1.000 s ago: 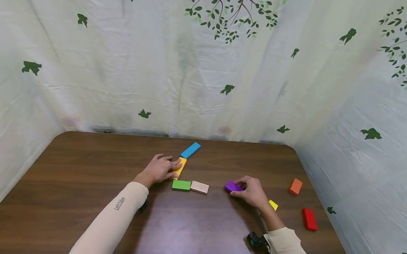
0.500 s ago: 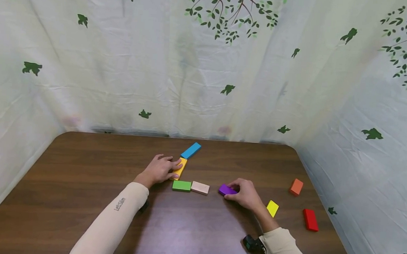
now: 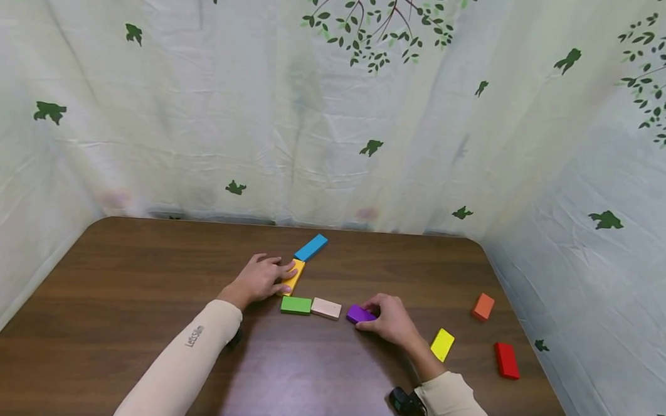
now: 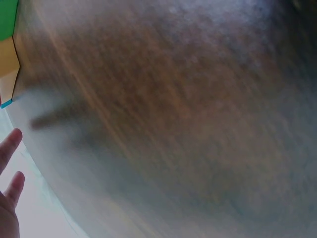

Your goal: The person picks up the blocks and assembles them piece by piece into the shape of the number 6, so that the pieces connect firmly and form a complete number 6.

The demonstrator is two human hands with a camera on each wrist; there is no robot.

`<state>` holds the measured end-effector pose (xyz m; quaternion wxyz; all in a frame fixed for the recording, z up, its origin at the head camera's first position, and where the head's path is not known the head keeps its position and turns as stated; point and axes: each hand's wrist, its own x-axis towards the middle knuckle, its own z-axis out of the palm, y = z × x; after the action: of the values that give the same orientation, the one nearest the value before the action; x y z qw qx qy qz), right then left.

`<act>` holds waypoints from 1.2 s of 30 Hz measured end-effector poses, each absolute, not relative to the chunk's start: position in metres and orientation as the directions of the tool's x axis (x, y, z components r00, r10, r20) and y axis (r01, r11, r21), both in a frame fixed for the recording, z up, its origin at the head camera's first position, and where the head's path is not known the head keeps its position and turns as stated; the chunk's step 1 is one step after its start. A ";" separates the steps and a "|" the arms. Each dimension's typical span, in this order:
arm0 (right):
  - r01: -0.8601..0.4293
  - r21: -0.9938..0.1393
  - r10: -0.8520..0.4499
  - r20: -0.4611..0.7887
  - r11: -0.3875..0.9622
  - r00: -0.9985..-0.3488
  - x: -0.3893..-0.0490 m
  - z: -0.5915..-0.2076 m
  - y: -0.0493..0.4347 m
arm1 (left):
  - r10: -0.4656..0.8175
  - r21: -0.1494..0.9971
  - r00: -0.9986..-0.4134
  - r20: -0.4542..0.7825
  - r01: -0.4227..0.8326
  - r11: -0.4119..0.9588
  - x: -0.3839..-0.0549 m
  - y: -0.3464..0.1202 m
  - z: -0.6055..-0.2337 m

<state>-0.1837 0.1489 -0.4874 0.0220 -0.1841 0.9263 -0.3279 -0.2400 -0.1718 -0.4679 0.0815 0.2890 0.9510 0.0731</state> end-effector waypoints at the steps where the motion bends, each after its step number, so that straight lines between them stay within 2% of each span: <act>1: -0.328 -0.614 -0.357 0.080 0.718 -0.931 -0.183 -0.487 0.148 | 0.563 0.187 -0.819 -0.112 0.539 0.821 -0.240 -0.172 -0.468; 36: -0.268 -0.559 -0.287 0.057 0.784 -0.956 -0.174 -0.483 0.126 | 0.571 0.187 -0.815 -0.098 0.549 0.815 -0.242 -0.174 -0.471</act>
<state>-0.1739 0.1262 -0.4830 0.0154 -0.1469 0.9444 -0.2936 -0.2420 -0.1743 -0.4710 0.0747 0.2950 0.9496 0.0750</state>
